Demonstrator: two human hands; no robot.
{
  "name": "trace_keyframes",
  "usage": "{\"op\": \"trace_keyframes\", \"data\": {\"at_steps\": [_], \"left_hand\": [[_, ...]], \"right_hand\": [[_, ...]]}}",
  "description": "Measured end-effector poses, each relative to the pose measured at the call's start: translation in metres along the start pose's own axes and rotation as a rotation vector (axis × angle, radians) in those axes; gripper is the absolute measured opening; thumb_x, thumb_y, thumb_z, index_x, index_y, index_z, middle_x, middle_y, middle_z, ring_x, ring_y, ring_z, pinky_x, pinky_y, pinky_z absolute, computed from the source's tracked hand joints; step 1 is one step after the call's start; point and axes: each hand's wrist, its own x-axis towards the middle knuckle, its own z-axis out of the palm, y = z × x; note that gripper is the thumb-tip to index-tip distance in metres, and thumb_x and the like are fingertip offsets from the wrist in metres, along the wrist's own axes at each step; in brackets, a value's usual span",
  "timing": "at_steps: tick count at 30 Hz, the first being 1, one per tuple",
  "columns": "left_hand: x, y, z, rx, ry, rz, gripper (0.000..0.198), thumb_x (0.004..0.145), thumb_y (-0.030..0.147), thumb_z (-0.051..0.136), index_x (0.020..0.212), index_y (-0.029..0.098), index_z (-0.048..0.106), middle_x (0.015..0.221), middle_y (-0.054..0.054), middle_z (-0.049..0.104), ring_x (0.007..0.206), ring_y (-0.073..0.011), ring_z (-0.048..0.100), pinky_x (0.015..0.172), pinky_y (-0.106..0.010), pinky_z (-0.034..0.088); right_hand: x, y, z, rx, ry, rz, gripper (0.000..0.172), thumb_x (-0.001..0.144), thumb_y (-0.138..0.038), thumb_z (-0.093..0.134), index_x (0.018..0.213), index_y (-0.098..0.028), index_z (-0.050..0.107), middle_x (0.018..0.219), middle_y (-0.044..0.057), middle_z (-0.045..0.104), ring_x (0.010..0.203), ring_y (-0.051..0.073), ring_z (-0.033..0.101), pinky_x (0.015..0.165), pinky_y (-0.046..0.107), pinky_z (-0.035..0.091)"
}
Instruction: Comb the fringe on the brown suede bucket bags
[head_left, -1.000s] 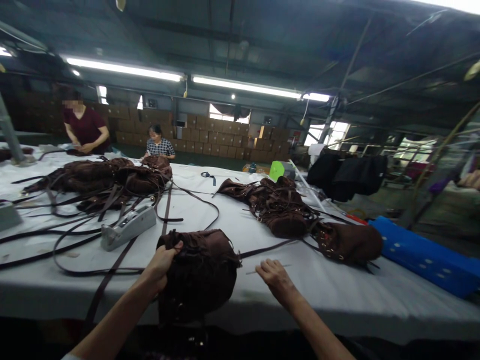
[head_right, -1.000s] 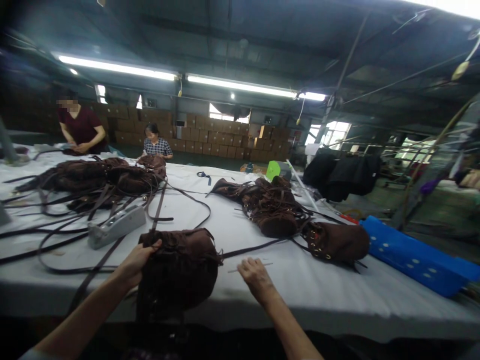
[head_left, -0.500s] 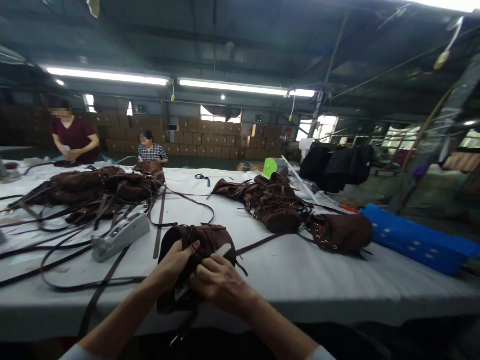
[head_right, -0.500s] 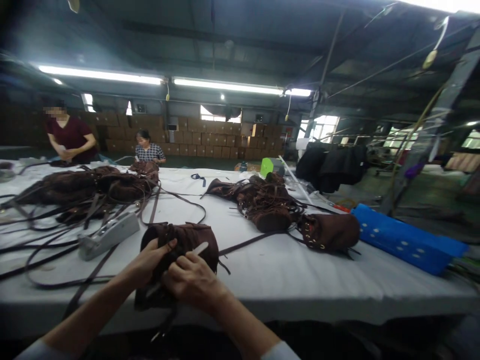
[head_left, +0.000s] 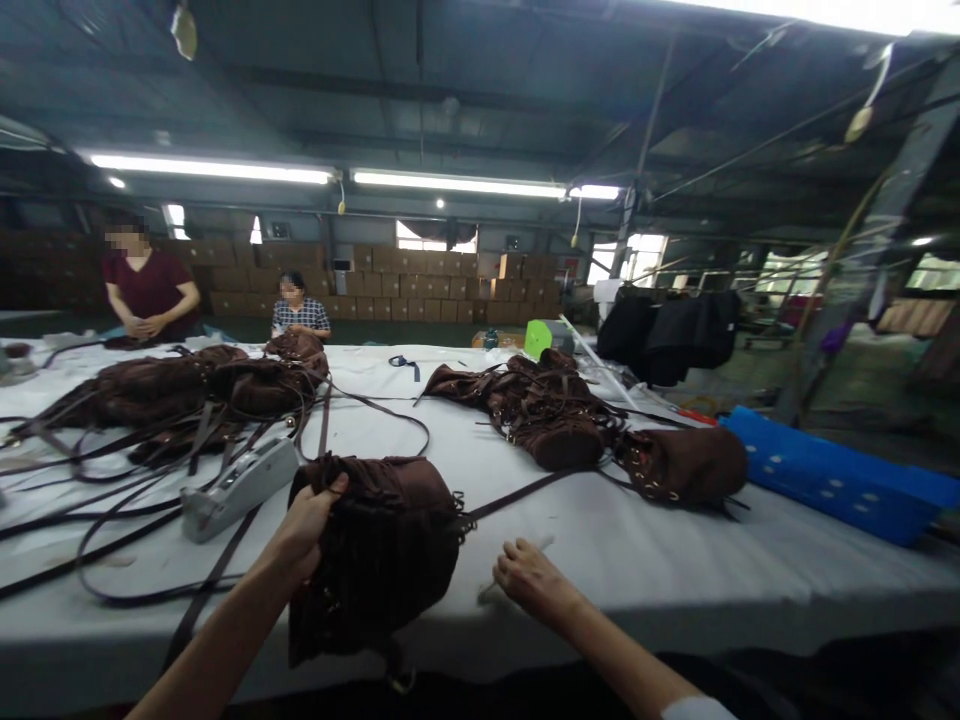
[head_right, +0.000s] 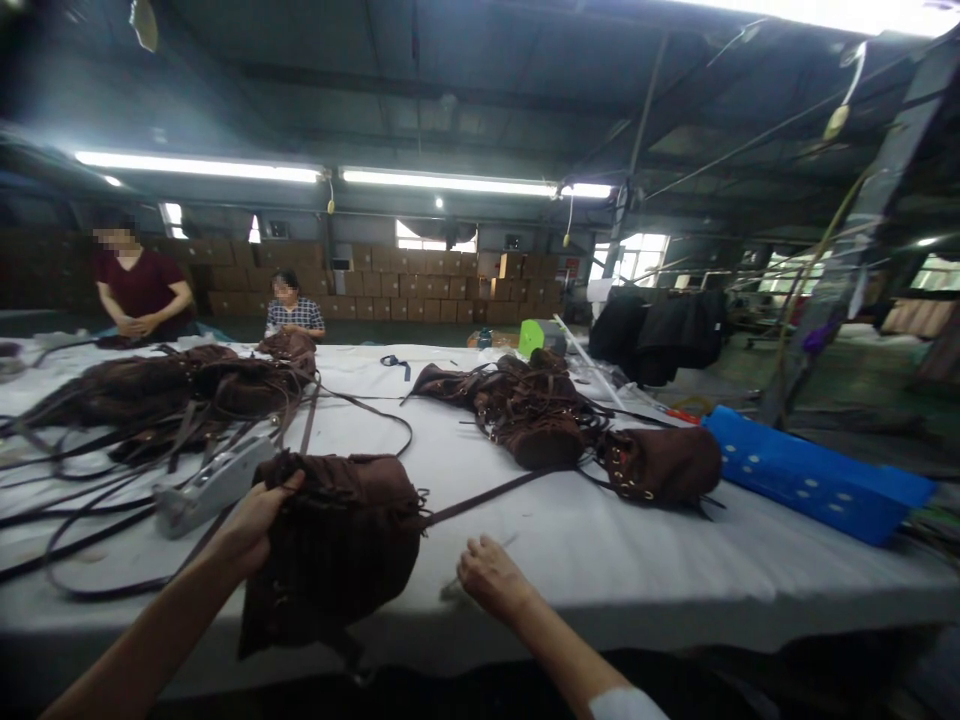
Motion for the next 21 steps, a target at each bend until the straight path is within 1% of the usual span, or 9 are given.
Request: {"op": "trace_keyframes", "data": {"at_steps": [3,5,7,9,11,13,15,17,21], "left_hand": [[0.005,0.003,-0.003,-0.031,0.016,0.026,0.011,0.077,0.018,0.063,0.086,0.012,0.064,0.064,-0.005,0.068,0.064,-0.0209,0.067,0.062,-0.033,0.055],[0.006,0.000,-0.002,-0.016,-0.015,0.023,0.013,0.076,0.020,0.065,0.086,0.012,0.065,0.068,-0.005,0.069,0.065,-0.0199,0.067,0.062,-0.031,0.054],[0.005,-0.007,0.002,0.017,-0.070,0.007,0.020,0.072,0.026,0.071,0.086,0.011,0.066,0.071,-0.006,0.070,0.066,-0.0194,0.067,0.062,-0.029,0.054],[0.001,-0.013,0.010,0.044,-0.133,-0.007,0.028,0.067,0.030,0.076,0.085,0.011,0.067,0.072,-0.006,0.070,0.065,-0.0190,0.066,0.062,-0.028,0.053],[-0.005,-0.015,0.018,0.067,-0.193,-0.016,0.033,0.061,0.032,0.079,0.084,0.011,0.067,0.070,-0.006,0.070,0.061,-0.0177,0.065,0.058,-0.026,0.052],[-0.010,-0.014,0.023,0.089,-0.224,-0.005,0.033,0.058,0.031,0.082,0.078,0.011,0.066,0.065,-0.004,0.068,0.053,-0.0149,0.061,0.050,-0.023,0.048],[-0.013,-0.010,0.024,0.074,-0.202,0.010,0.032,0.056,0.032,0.083,0.072,0.011,0.065,0.060,-0.002,0.066,0.047,-0.0131,0.058,0.044,-0.021,0.044],[-0.014,-0.006,0.022,0.015,-0.144,0.004,0.031,0.057,0.033,0.082,0.070,0.011,0.064,0.058,-0.003,0.066,0.046,-0.0143,0.058,0.044,-0.023,0.046],[-0.008,-0.003,0.011,-0.087,-0.010,-0.003,0.023,0.062,0.023,0.078,0.076,0.010,0.065,0.065,-0.006,0.069,0.054,-0.0195,0.065,0.055,-0.032,0.055]], "right_hand": [[-0.027,0.011,0.000,0.009,0.004,0.077,0.017,0.080,-0.003,0.054,0.070,-0.016,0.060,0.064,0.002,0.059,0.064,0.017,0.049,0.057,0.030,0.031],[-0.025,0.009,-0.013,0.027,0.032,0.145,0.017,0.084,-0.003,0.049,0.082,-0.015,0.060,0.072,0.003,0.060,0.067,0.016,0.050,0.060,0.029,0.032],[-0.007,-0.002,-0.038,0.084,0.116,0.177,0.020,0.089,-0.006,0.044,0.101,-0.015,0.057,0.079,0.003,0.060,0.070,0.015,0.050,0.064,0.029,0.034],[0.024,-0.020,-0.070,0.174,0.239,0.106,0.023,0.093,-0.012,0.041,0.113,-0.015,0.052,0.083,0.003,0.060,0.074,0.015,0.050,0.068,0.029,0.035],[0.059,-0.039,-0.098,0.210,0.304,-0.060,0.019,0.095,-0.017,0.040,0.109,-0.018,0.054,0.085,0.002,0.059,0.077,0.015,0.049,0.071,0.030,0.035],[0.089,-0.055,-0.111,0.172,0.328,-0.152,0.017,0.095,-0.020,0.040,0.102,-0.019,0.055,0.084,0.002,0.058,0.077,0.016,0.048,0.070,0.031,0.034],[0.106,-0.064,-0.106,0.142,0.310,-0.175,0.015,0.094,-0.021,0.042,0.097,-0.019,0.056,0.083,0.002,0.057,0.079,0.017,0.047,0.070,0.032,0.034],[0.110,-0.067,-0.087,0.155,0.247,-0.161,0.013,0.093,-0.019,0.044,0.097,-0.020,0.057,0.087,0.003,0.058,0.083,0.018,0.047,0.072,0.032,0.035],[0.084,-0.062,-0.034,0.210,0.002,-0.122,0.009,0.089,-0.017,0.050,0.089,-0.018,0.059,0.087,0.004,0.061,0.090,0.019,0.048,0.076,0.033,0.036]]}}
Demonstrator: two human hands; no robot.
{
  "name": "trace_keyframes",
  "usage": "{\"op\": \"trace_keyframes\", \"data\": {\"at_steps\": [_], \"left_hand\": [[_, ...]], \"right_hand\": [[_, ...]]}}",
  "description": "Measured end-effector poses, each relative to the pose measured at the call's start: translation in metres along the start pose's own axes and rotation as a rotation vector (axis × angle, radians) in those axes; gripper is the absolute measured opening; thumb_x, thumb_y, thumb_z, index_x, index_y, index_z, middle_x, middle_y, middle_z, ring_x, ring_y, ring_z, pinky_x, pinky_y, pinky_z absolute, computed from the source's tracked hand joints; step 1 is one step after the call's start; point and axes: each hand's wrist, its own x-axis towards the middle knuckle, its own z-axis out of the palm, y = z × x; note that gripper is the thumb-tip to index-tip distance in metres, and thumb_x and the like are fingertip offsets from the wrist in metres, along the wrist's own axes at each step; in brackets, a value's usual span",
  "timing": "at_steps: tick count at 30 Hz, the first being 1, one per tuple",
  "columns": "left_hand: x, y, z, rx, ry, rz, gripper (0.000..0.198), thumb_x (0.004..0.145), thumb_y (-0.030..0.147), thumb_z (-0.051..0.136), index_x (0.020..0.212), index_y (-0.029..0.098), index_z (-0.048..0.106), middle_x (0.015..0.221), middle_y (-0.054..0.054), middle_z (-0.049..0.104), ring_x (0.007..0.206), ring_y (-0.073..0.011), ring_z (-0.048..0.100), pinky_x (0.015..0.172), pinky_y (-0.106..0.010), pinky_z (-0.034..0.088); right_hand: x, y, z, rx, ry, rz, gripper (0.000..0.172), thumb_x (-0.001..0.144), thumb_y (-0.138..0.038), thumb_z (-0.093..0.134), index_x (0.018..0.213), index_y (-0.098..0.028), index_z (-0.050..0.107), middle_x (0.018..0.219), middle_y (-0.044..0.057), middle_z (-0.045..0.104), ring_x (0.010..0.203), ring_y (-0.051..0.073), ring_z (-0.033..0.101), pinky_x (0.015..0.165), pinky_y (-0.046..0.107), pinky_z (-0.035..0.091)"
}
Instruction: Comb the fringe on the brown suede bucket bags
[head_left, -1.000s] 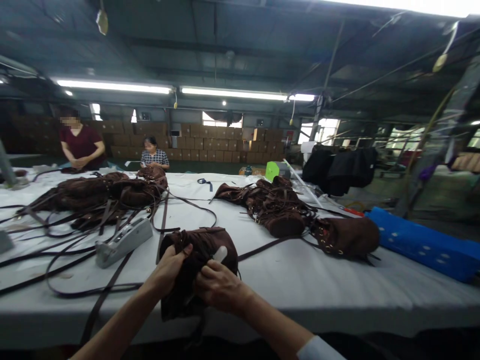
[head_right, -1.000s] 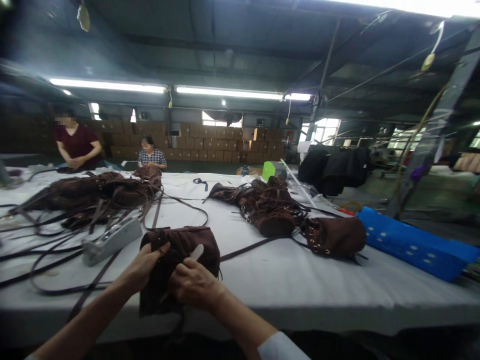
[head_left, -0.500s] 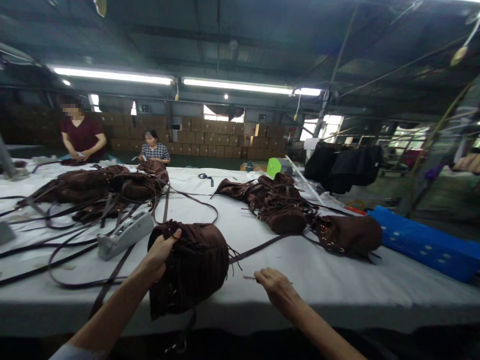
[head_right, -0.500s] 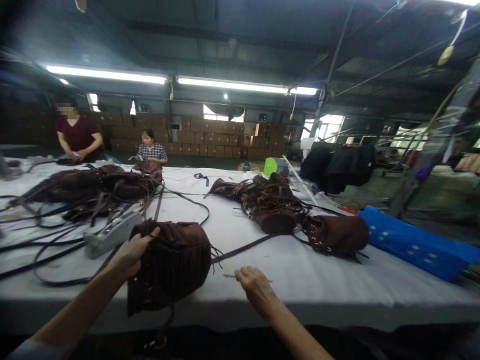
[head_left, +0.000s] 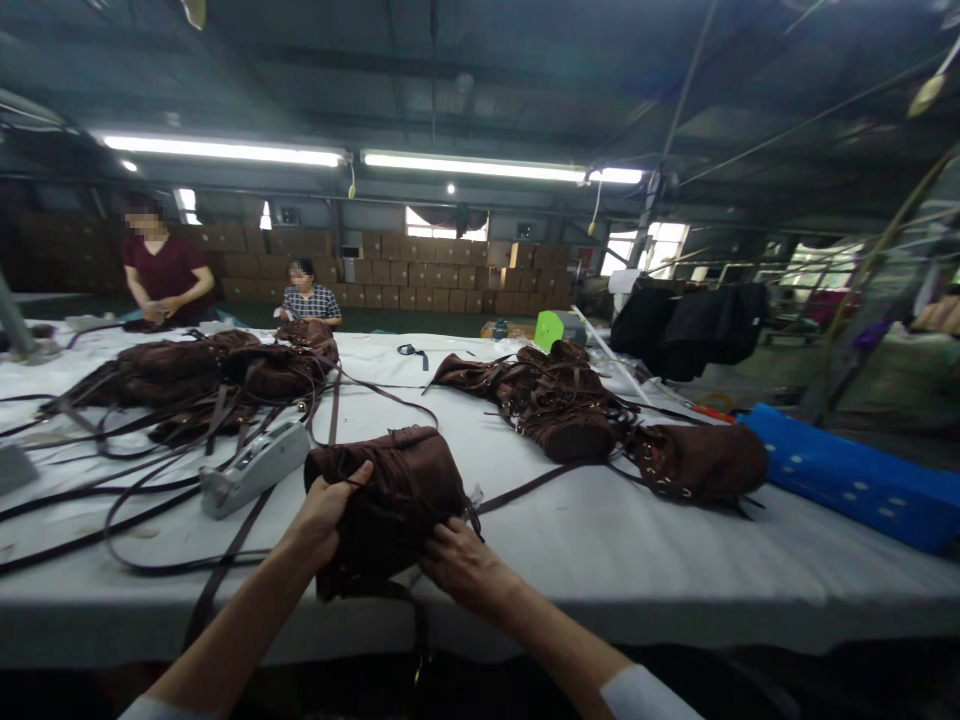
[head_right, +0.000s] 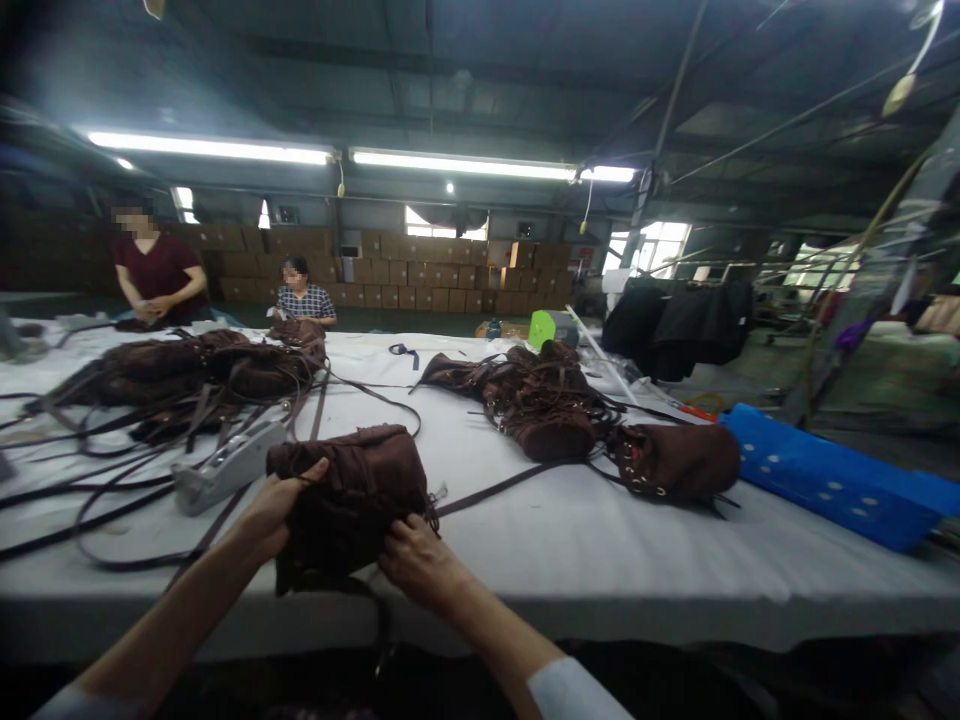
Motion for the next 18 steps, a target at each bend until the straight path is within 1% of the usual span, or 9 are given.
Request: {"op": "trace_keyframes", "data": {"at_steps": [2,5,7,9,11,13,14,16,18], "left_hand": [[0.007,0.003,-0.006,-0.035,0.061,-0.010,0.015,0.066,0.016,0.074,0.077,0.010,0.066,0.066,-0.008,0.070,0.057,-0.0203,0.066,0.059,-0.034,0.057],[0.018,0.011,-0.016,-0.089,0.156,-0.033,0.009,0.071,0.017,0.069,0.072,0.009,0.065,0.061,-0.008,0.069,0.055,-0.0207,0.066,0.060,-0.036,0.058],[0.022,0.015,-0.020,-0.122,0.153,0.009,0.010,0.071,0.018,0.070,0.074,0.009,0.066,0.061,-0.007,0.069,0.055,-0.0207,0.067,0.061,-0.037,0.058],[0.020,0.013,-0.018,-0.146,0.081,0.064,0.014,0.067,0.017,0.074,0.078,0.010,0.067,0.066,-0.007,0.071,0.059,-0.0211,0.068,0.064,-0.036,0.058],[0.015,0.001,-0.011,-0.174,0.028,0.084,0.022,0.064,0.014,0.076,0.084,0.011,0.068,0.073,-0.007,0.072,0.065,-0.0218,0.069,0.068,-0.036,0.058],[0.006,-0.017,-0.001,-0.201,0.041,0.052,0.027,0.063,0.011,0.075,0.089,0.012,0.067,0.078,-0.007,0.073,0.069,-0.0226,0.070,0.070,-0.037,0.058],[0.002,-0.027,0.004,-0.217,0.056,0.021,0.028,0.064,0.010,0.074,0.091,0.012,0.067,0.080,-0.007,0.073,0.071,-0.0227,0.070,0.071,-0.037,0.058],[-0.007,-0.043,0.012,-0.252,0.064,-0.057,0.026,0.068,0.010,0.070,0.094,0.012,0.067,0.081,-0.008,0.073,0.072,-0.0226,0.070,0.072,-0.037,0.058],[-0.014,-0.051,0.015,-0.296,0.066,-0.122,0.021,0.072,0.011,0.066,0.093,0.011,0.067,0.079,-0.008,0.073,0.072,-0.0223,0.070,0.072,-0.037,0.058]], "right_hand": [[-0.026,0.004,0.022,0.017,-0.079,0.034,0.010,0.086,-0.016,0.054,0.078,-0.017,0.060,0.080,0.004,0.062,0.088,0.019,0.050,0.074,0.032,0.037],[-0.075,0.007,0.042,0.042,-0.115,0.116,0.010,0.081,-0.016,0.059,0.072,-0.018,0.060,0.071,0.002,0.062,0.079,0.018,0.055,0.067,0.028,0.039],[-0.102,0.009,0.045,0.049,-0.124,0.201,0.010,0.082,-0.015,0.057,0.074,-0.019,0.061,0.071,0.001,0.063,0.071,0.016,0.057,0.062,0.026,0.039],[-0.115,0.012,0.036,0.079,-0.057,0.411,0.018,0.089,-0.016,0.046,0.083,-0.020,0.063,0.075,0.002,0.064,0.066,0.014,0.059,0.058,0.024,0.040],[-0.106,0.011,0.018,0.251,0.141,0.766,0.029,0.094,-0.022,0.033,0.099,-0.018,0.062,0.073,0.003,0.064,0.059,0.013,0.060,0.054,0.022,0.042],[-0.078,0.003,-0.004,0.534,0.411,1.083,0.037,0.095,-0.033,0.030,0.115,-0.016,0.057,0.063,0.000,0.061,0.050,0.013,0.060,0.048,0.020,0.043],[-0.060,-0.003,-0.013,0.638,0.520,1.142,0.041,0.094,-0.037,0.032,0.124,-0.015,0.052,0.059,-0.002,0.060,0.046,0.013,0.059,0.046,0.020,0.044],[-0.020,-0.017,-0.024,0.642,0.642,1.115,0.046,0.094,-0.035,0.032,0.133,-0.015,0.043,0.069,0.002,0.066,0.051,0.014,0.063,0.050,0.021,0.048],[0.014,-0.031,-0.023,0.477,0.614,1.021,0.047,0.091,-0.025,0.034,0.136,-0.014,0.040,0.082,0.007,0.070,0.064,0.017,0.067,0.060,0.023,0.052]]}}
